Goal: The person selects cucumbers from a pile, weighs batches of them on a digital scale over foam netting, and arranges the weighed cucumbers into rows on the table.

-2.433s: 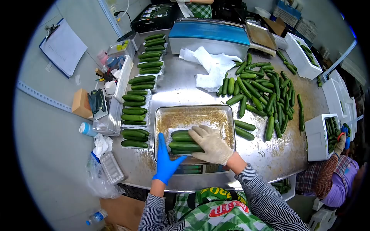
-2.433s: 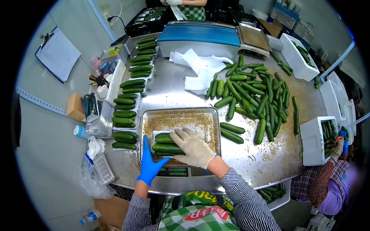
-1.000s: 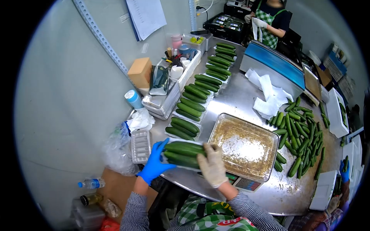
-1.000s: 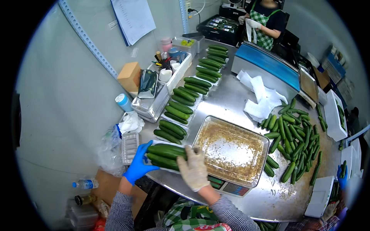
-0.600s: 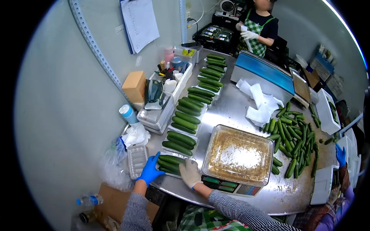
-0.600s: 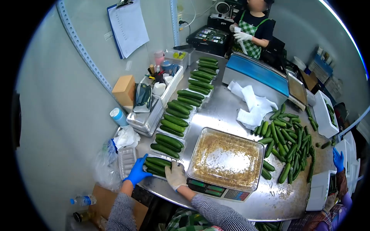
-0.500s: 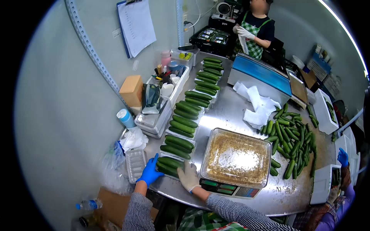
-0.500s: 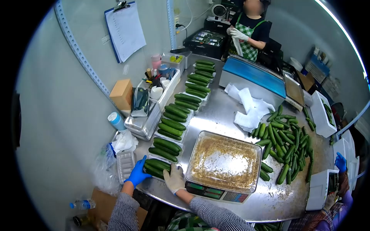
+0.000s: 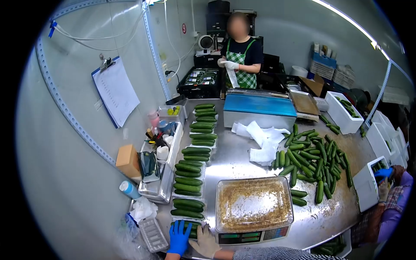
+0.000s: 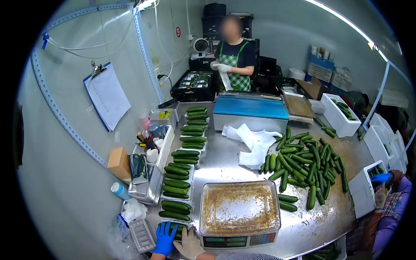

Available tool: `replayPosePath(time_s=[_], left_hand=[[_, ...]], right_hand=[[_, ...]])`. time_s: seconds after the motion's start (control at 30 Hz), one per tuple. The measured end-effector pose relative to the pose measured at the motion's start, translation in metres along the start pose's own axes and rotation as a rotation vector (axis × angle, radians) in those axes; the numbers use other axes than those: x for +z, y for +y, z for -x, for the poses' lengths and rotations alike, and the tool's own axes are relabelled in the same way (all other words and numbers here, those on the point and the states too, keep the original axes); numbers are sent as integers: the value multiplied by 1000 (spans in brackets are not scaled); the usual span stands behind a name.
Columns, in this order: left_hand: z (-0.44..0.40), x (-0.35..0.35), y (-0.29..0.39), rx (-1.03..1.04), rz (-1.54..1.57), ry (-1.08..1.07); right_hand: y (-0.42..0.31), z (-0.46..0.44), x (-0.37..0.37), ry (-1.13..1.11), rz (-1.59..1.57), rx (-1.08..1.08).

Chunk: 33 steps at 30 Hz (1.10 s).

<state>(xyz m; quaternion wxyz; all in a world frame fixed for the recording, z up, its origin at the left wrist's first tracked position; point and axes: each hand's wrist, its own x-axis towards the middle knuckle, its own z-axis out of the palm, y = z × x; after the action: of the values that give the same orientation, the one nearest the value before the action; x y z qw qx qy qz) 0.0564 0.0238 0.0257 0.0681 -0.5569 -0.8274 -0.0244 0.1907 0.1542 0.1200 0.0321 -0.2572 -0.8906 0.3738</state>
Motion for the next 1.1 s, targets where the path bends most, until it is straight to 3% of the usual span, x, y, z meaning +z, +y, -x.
replayPosePath(time_s=[0.07, 0.13, 0.23, 0.4, 1.1], left_hand=[[-1, -4, 1, -12, 43, 17], [0, 14, -2, -7, -23, 51], [-3, 10, -6, -14, 88, -5], [-11, 5, -6, -24, 167, -34], [-79, 31, -28, -13, 157, 32]], right_hand=[[3, 14, 12, 75, 122, -38], [20, 14, 22, -30, -54, -79], [11, 30, -34, -32, -64, -225], [36, 46, -73, -90, -277, -179], [53, 81, -109, -2, -204, -212]])
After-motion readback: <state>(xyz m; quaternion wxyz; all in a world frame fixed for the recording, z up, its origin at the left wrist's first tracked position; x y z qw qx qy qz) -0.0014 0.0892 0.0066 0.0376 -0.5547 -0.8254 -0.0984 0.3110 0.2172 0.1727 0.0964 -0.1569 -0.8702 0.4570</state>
